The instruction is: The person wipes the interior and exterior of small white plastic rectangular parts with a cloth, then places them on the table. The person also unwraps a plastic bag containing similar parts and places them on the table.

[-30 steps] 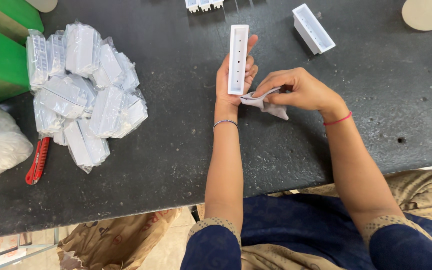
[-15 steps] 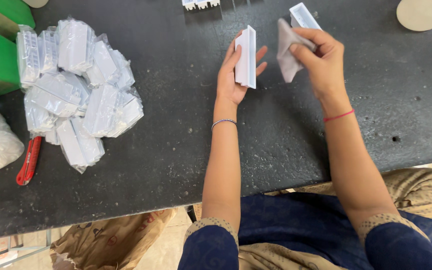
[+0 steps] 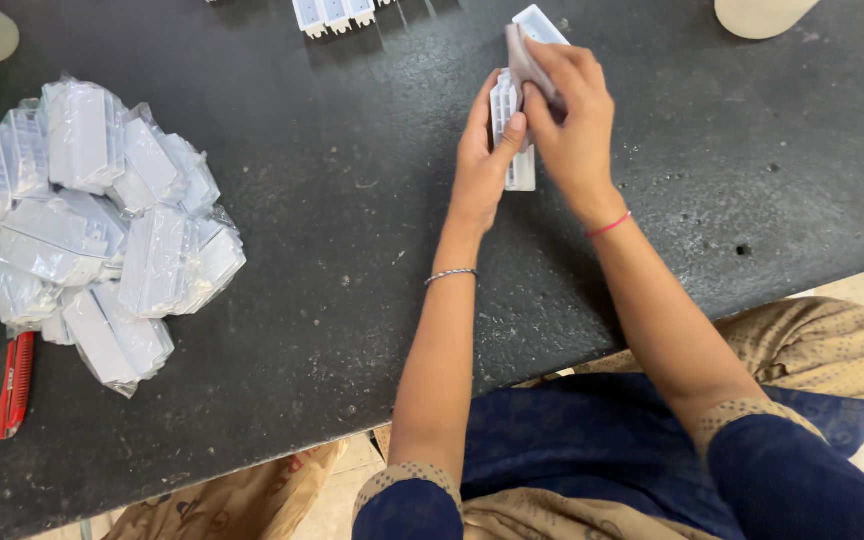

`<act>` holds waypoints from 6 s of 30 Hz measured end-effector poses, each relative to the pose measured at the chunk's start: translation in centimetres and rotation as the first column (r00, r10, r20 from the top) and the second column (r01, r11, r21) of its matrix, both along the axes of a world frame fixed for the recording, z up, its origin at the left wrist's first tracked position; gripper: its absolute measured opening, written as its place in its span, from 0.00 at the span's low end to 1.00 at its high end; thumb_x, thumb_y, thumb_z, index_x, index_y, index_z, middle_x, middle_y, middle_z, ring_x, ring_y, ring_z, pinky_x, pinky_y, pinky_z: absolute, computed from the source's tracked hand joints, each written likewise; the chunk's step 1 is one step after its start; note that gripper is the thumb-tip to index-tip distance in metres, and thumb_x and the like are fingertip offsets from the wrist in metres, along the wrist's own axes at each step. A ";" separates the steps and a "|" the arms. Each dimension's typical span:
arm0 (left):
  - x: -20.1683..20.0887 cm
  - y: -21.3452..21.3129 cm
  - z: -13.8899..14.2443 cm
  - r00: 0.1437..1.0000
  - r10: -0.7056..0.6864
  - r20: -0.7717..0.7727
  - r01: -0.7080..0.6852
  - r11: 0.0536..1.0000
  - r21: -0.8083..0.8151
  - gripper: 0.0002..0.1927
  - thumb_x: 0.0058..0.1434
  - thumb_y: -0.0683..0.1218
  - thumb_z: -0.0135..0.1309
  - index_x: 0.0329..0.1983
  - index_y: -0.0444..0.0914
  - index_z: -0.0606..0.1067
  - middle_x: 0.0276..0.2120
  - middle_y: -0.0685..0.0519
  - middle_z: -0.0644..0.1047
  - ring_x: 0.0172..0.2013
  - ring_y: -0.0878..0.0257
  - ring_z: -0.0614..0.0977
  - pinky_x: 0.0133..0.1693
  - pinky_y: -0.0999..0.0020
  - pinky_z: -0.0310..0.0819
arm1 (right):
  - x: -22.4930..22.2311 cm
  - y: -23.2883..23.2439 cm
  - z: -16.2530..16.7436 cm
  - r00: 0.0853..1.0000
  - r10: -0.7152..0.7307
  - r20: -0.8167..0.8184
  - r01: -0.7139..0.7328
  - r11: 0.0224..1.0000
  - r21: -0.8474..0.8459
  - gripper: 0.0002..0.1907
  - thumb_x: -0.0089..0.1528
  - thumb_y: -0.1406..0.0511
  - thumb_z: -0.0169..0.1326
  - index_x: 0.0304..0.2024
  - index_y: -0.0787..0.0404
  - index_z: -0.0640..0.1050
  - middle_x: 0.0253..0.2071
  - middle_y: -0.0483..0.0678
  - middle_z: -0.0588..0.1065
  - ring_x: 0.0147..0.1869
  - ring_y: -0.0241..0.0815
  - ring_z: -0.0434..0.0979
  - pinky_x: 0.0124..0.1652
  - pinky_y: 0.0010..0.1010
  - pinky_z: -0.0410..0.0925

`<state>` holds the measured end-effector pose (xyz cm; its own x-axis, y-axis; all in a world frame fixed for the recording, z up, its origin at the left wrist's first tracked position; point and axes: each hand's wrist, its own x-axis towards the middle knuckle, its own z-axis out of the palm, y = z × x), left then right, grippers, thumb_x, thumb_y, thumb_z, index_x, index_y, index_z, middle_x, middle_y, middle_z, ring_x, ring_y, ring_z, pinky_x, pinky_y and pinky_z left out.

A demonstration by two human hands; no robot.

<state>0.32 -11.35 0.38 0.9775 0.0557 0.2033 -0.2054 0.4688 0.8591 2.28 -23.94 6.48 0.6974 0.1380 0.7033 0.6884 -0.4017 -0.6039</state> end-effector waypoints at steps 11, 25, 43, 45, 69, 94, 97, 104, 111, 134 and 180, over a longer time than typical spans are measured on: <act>0.8 1.8 -0.6 0.961 0.271 0.060 -0.261 0.956 -0.137 0.35 0.72 0.42 0.51 0.79 0.33 0.53 0.69 0.43 0.66 0.65 0.57 0.70 0.65 0.63 0.65 | -2.0 2.2 0.1 0.960 0.164 -0.226 -0.172 0.985 -0.015 0.21 0.64 0.75 0.56 0.61 0.61 0.77 0.51 0.52 0.73 0.46 0.45 0.78 0.44 0.30 0.72; -0.7 13.0 -0.4 0.619 0.764 0.182 -0.740 0.645 -0.192 0.39 0.69 0.32 0.51 0.79 0.35 0.49 0.75 0.42 0.56 0.72 0.53 0.61 0.72 0.62 0.54 | -0.3 1.2 -1.2 0.963 0.169 -0.210 -0.224 0.935 -0.276 0.17 0.60 0.73 0.56 0.52 0.63 0.82 0.44 0.54 0.76 0.44 0.51 0.78 0.44 0.37 0.71; -0.4 13.5 -1.5 0.162 0.979 0.126 -0.689 0.021 0.724 0.22 0.60 0.39 0.62 0.56 0.38 0.69 0.49 0.47 0.76 0.51 0.47 0.77 0.49 0.54 0.75 | -0.4 1.2 -0.5 0.944 0.178 -0.279 -0.237 0.951 -0.197 0.18 0.61 0.73 0.56 0.54 0.62 0.82 0.45 0.51 0.77 0.42 0.42 0.79 0.42 0.30 0.70; 0.4 13.8 -1.5 0.104 0.973 0.208 -0.735 -0.066 0.675 0.19 0.57 0.38 0.63 0.49 0.37 0.68 0.48 0.45 0.74 0.50 0.46 0.79 0.48 0.54 0.75 | -0.3 1.2 -0.4 0.945 0.172 -0.278 -0.231 0.953 -0.196 0.18 0.61 0.72 0.56 0.54 0.62 0.82 0.45 0.51 0.77 0.42 0.42 0.79 0.42 0.30 0.70; 7.2 18.3 0.4 0.402 0.856 0.325 -0.723 0.078 0.687 0.39 0.58 0.30 0.50 0.73 0.33 0.54 0.68 0.37 0.60 0.56 0.45 0.78 0.60 0.61 0.73 | 3.0 -1.5 -1.4 0.986 0.016 -0.165 0.004 0.993 0.120 0.14 0.63 0.73 0.56 0.51 0.64 0.81 0.45 0.51 0.78 0.44 0.39 0.78 0.44 0.28 0.71; 7.4 -6.9 1.3 0.485 0.797 0.359 -0.692 0.099 0.715 0.30 0.63 0.50 0.55 0.67 0.36 0.66 0.47 0.43 0.80 0.49 0.47 0.82 0.54 0.55 0.71 | 10.0 -6.7 -4.1 0.982 0.186 -0.015 -0.116 0.670 0.733 0.16 0.63 0.78 0.51 0.52 0.74 0.80 0.48 0.51 0.78 0.49 0.39 0.78 0.52 0.32 0.76; 6.4 -3.3 2.0 0.468 0.847 0.252 -0.760 0.241 0.603 0.28 0.63 0.50 0.57 0.65 0.35 0.68 0.42 0.43 0.81 0.42 0.46 0.83 0.46 0.56 0.75 | 10.5 -6.5 -4.5 0.957 0.235 -0.170 -0.028 0.657 0.753 0.04 0.67 0.76 0.52 0.36 0.72 0.74 0.35 0.47 0.74 0.33 0.36 0.67 0.36 0.31 0.68; 2.5 9.0 -0.7 0.808 0.543 -0.229 -0.586 0.702 -0.404 0.25 0.73 0.55 0.53 0.63 0.32 0.71 0.45 0.45 0.77 0.37 0.56 0.80 0.31 0.62 0.72 | 9.3 -5.3 -5.1 0.952 0.265 -0.150 -0.105 0.749 0.654 0.14 0.65 0.78 0.50 0.53 0.72 0.79 0.45 0.47 0.77 0.44 0.35 0.75 0.44 0.26 0.71; 0.3 13.6 -5.0 0.940 -0.221 0.260 0.294 0.141 -0.945 0.22 0.72 0.43 0.43 0.67 0.29 0.65 0.60 0.39 0.70 0.42 0.52 0.80 0.40 0.66 0.81 | 7.8 -4.3 -5.6 0.933 0.270 -0.237 -0.059 0.766 0.640 0.13 0.66 0.76 0.53 0.53 0.69 0.79 0.48 0.47 0.79 0.49 0.34 0.79 0.52 0.25 0.74; 0.4 5.2 -1.1 0.954 0.068 -0.293 -0.123 0.977 -0.173 0.23 0.66 0.57 0.59 0.54 0.35 0.80 0.36 0.55 0.81 0.32 0.69 0.81 0.34 0.74 0.77 | -1.6 2.2 0.2 0.982 0.185 -0.040 -0.186 0.983 -0.002 0.18 0.67 0.77 0.56 0.59 0.61 0.80 0.52 0.49 0.76 0.49 0.39 0.77 0.43 0.27 0.71; 0.4 4.8 -0.3 0.972 0.118 -0.206 -0.150 0.977 -0.150 0.21 0.68 0.56 0.56 0.55 0.36 0.80 0.38 0.54 0.83 0.35 0.70 0.81 0.35 0.76 0.77 | -0.1 0.9 -0.1 0.934 0.314 -0.172 -0.292 0.946 0.139 0.14 0.69 0.77 0.55 0.56 0.63 0.81 0.54 0.46 0.74 0.49 0.30 0.75 0.42 0.20 0.68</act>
<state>0.69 -6.55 0.11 0.9786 0.2054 -0.0126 -0.1125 0.5852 0.8030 2.14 -23.09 6.37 0.7564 0.2933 0.5847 0.6352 -0.1159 -0.7636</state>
